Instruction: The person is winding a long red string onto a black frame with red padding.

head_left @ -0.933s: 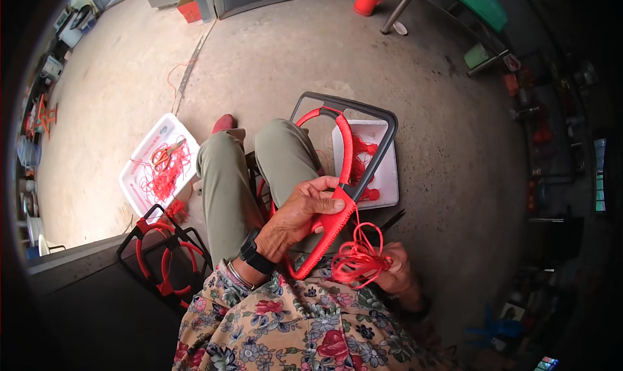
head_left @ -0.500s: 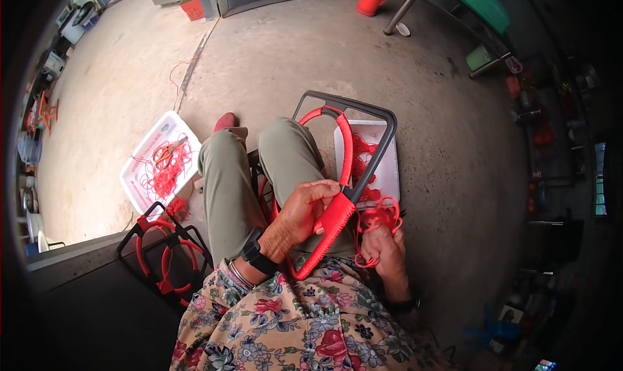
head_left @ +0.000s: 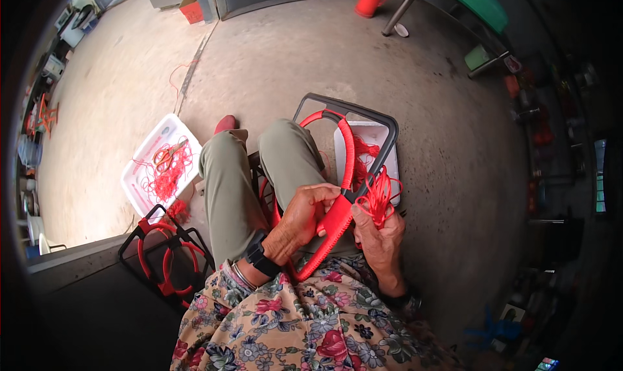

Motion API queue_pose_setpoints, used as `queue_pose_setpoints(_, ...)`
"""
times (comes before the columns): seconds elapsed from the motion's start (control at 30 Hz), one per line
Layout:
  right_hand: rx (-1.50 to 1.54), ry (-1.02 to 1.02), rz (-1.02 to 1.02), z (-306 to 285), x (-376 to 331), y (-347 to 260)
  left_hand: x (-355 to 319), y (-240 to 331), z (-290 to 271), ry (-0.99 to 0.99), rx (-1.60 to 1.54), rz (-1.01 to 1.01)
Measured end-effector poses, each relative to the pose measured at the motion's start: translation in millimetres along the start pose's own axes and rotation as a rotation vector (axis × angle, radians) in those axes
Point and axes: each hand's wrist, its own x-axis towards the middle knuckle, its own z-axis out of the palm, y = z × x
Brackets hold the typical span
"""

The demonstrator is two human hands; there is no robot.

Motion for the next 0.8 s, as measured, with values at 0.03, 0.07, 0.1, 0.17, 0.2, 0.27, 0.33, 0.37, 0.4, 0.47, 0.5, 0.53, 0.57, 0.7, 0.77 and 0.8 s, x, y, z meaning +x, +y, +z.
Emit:
queue_pose_setpoints(0.03, 0.001, 0.005, -0.001, 2, -2, 2, 0, 0, -2, -0.003, 0.003, -0.002)
queue_pose_setpoints(0.07, 0.019, 0.019, -0.006, 4, -3, 5, 1, 0, -6, -0.021, -0.027, -0.023)
queue_pose_setpoints(0.1, 0.038, 0.032, -0.011, 5, -4, 7, 1, 0, -7, -0.038, -0.056, -0.044)
queue_pose_setpoints(0.17, 0.016, 0.024, -0.038, 3, -3, 7, 0, 3, -5, -0.051, -0.035, -0.031)
queue_pose_setpoints(0.2, 0.163, -0.052, 0.087, -2, -1, 4, -2, 5, -3, -0.064, -0.017, -0.02)
queue_pose_setpoints(0.27, 0.52, -0.147, 0.219, -9, 7, 0, -5, 11, 3, -0.081, 0.048, -0.01)
queue_pose_setpoints(0.33, 0.816, -0.21, 0.189, -28, 21, -1, -11, 14, 13, -0.049, 0.143, 0.046)
queue_pose_setpoints(0.37, 0.943, -0.253, 0.166, -35, 30, -2, -14, 13, 15, -0.006, 0.18, 0.087)
queue_pose_setpoints(0.4, 0.994, -0.187, 0.109, -40, 37, -10, -14, 12, 20, 0.069, 0.247, 0.113)
queue_pose_setpoints(0.47, 1.155, -0.155, 0.097, -51, 42, -7, -20, 15, 20, 0.065, 0.467, 0.429)
queue_pose_setpoints(0.5, 1.168, -0.146, 0.097, -55, 40, -9, -16, 12, 17, 0.094, 0.595, 0.654)
queue_pose_setpoints(0.53, 1.174, -0.145, 0.082, -57, 39, -9, -18, 14, 16, 0.186, 0.813, 0.807)
queue_pose_setpoints(0.57, 1.158, -0.145, 0.051, -62, 36, -5, -22, 20, 28, 0.229, 0.953, 0.978)
queue_pose_setpoints(0.7, 1.111, -0.084, -0.034, -68, 25, -13, -40, 30, 71, 0.011, 1.203, 1.314)
queue_pose_setpoints(0.77, 1.087, -0.106, -0.087, -68, 21, -16, -47, 24, 91, -0.148, 1.277, 1.257)
queue_pose_setpoints(0.8, 1.053, -0.148, -0.144, -64, 20, -19, -47, 20, 100, -0.193, 1.277, 1.208)
